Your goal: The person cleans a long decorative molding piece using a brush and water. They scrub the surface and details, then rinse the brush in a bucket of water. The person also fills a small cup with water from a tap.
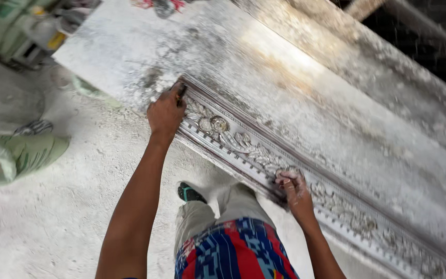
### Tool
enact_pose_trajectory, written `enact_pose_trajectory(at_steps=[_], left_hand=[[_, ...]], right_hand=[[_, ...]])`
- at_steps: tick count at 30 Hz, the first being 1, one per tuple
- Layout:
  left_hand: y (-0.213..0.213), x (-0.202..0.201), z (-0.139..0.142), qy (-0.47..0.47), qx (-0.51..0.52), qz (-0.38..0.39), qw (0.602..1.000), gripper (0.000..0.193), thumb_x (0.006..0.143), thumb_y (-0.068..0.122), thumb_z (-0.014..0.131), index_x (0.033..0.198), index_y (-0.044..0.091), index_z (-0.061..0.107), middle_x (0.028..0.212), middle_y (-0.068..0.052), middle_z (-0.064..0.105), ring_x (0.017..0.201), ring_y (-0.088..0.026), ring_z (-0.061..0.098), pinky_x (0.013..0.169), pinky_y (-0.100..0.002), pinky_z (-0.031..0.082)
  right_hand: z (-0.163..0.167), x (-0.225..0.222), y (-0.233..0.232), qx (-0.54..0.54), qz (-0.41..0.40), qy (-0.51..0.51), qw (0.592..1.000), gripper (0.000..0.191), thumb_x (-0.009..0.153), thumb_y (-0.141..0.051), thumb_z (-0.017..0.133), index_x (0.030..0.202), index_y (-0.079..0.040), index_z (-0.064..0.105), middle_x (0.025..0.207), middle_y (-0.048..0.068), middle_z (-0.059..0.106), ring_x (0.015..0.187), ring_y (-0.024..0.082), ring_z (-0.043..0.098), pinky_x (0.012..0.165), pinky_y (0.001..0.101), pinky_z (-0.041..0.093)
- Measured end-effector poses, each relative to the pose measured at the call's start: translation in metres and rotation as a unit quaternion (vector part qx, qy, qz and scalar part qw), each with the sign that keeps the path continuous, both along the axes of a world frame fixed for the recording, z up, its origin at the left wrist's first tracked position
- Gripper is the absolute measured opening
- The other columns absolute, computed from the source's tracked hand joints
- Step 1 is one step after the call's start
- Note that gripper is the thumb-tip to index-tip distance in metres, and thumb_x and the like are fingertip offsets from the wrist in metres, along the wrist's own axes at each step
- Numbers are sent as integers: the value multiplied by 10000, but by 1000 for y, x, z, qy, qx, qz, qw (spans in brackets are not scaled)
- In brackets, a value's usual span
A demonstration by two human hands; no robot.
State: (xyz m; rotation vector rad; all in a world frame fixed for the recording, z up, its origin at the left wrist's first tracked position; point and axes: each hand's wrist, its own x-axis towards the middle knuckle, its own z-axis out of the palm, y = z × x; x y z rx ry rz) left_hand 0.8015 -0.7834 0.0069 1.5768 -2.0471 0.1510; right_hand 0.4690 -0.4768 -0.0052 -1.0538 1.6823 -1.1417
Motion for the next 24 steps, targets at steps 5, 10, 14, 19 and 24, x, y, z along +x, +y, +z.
enact_pose_trajectory(at_steps=[5, 10, 14, 19, 24], left_hand=[[15, -68, -9, 150, 441, -119, 877, 640, 1076, 556, 417, 749, 88, 705, 591, -45, 654, 475, -209, 587, 458, -348, 482], [15, -85, -19, 208, 407, -104, 883, 577, 984, 547, 525, 800, 45, 740, 665, -137, 711, 570, -265, 685, 564, -406, 528], [15, -72, -9, 169, 414, -47, 893, 588, 982, 562, 547, 838, 31, 754, 757, -191, 733, 688, -342, 706, 659, -486, 540], [64, -112, 16, 144, 344, -57, 926, 593, 953, 585, 590, 844, 13, 700, 753, -183, 727, 665, -348, 722, 611, -495, 565], [183, -230, 15, 343, 316, -362, 807, 331, 962, 343, 668, 1168, 95, 740, 923, -119, 778, 653, -231, 751, 599, -373, 606]], right_hand=[[14, 20, 8, 47, -137, -46, 988, 256, 1058, -182, 521, 1231, -22, 619, 1058, 98, 743, 982, 176, 687, 898, 315, 541], [22, 2, 30, 25, -200, 29, 979, 254, 1061, -187, 540, 1239, -26, 625, 1139, 106, 702, 1021, 172, 668, 915, 327, 547], [8, -13, 67, -3, -291, -50, 955, 248, 1063, -190, 542, 1244, -32, 602, 1204, 110, 692, 1033, 177, 686, 923, 343, 561], [4, -47, 104, 2, -331, -53, 942, 252, 1063, -179, 550, 1250, -19, 605, 1246, 123, 679, 1065, 187, 673, 931, 348, 548], [16, -77, 114, 28, -336, -15, 941, 260, 1066, -205, 524, 1235, -26, 608, 1242, 109, 687, 1090, 174, 689, 949, 337, 553]])
